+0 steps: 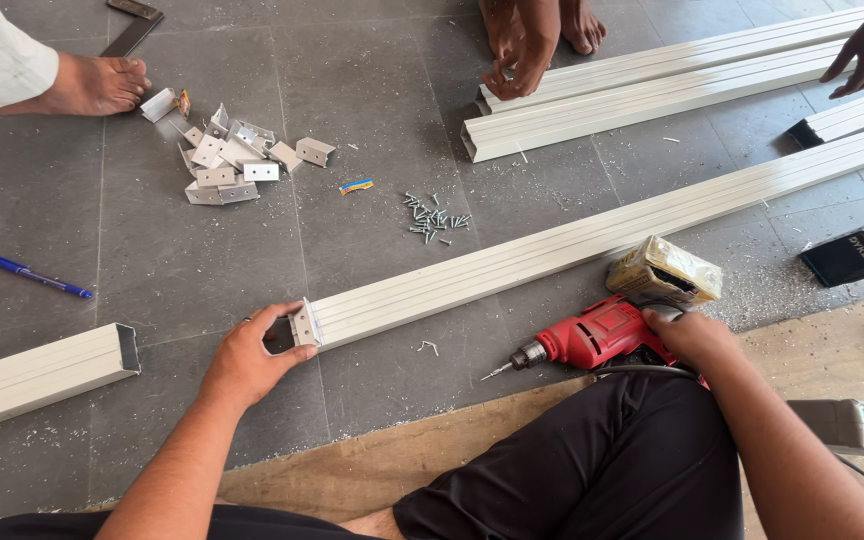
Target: The person sits on the floor and uses a red power drill to attach metal brackets to long white metal profiles. They align the brackets, insert screws, and drive them in while another person assists by holding the profiles.
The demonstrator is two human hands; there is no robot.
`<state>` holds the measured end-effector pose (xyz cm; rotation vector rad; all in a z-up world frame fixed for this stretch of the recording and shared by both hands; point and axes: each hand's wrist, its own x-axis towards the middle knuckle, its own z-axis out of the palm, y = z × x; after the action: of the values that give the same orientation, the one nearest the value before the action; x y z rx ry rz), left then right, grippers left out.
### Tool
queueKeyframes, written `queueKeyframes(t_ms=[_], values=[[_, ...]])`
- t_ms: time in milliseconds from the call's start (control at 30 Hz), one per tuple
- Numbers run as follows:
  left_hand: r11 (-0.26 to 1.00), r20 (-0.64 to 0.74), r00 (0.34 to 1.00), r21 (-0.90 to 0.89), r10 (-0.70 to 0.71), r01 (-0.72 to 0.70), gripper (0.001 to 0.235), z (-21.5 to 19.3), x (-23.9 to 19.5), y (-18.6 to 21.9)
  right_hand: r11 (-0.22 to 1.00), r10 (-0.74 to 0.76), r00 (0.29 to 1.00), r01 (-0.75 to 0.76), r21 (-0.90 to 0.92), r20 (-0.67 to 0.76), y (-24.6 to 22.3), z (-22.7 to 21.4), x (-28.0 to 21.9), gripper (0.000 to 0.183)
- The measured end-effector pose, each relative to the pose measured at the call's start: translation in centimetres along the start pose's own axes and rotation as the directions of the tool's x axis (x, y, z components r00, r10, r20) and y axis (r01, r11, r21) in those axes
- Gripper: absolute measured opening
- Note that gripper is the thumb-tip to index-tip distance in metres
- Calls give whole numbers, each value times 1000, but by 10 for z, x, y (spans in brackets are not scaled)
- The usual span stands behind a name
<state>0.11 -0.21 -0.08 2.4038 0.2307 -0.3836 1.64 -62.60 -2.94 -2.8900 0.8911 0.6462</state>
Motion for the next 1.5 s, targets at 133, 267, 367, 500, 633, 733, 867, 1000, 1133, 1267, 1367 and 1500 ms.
queueKeyframes(t_ms=[133,267,367,500,633,733,867,1000,1133,1267,1367,1500], values=[[999,4,1000,31,-14,14,74,1,0,0,999,15,993,-20,43,115,9,29,34,110],[1000,7,1000,19,-15,15,74,1,0,0,998,-9,974,-7,67,228,-1,31,44,119],[1000,1,1000,12,-7,7,75,2,1,1,995,-45,981,27,96,188,-5,29,43,114],[1000,-4,1000,-2,1,-1,74,2,0,0,926,-214,960,141,349,179,-19,21,34,108],[997,-58,995,-23,76,-78,74,-1,-1,-1,825,-227,908,-12,564,352,-60,-4,10,97],[996,-60,995,-27,85,-87,73,-1,-2,-1,705,-331,844,-77,705,423,-93,-50,-14,87],[991,-73,989,-38,128,-131,71,-4,-3,1,441,-491,781,-159,883,386,-145,-100,-61,84],[999,-22,999,-17,28,-28,71,-6,-4,4,-29,-762,606,-384,923,228,-195,-105,-120,81],[999,-38,999,-20,37,-38,72,-7,-4,2,-382,-899,421,-625,680,-118,-241,-73,-178,82],[998,-48,997,-26,55,-56,71,-7,-4,-1,-597,-763,621,-571,564,-179,-287,-51,-207,90],[999,-38,998,-12,43,-44,71,-7,-3,0,-650,-739,562,-452,610,-371,-311,-50,-219,82],[999,-35,999,-3,41,-41,69,-9,-6,2,-576,-801,476,-447,684,-364,-318,-66,-233,81]])
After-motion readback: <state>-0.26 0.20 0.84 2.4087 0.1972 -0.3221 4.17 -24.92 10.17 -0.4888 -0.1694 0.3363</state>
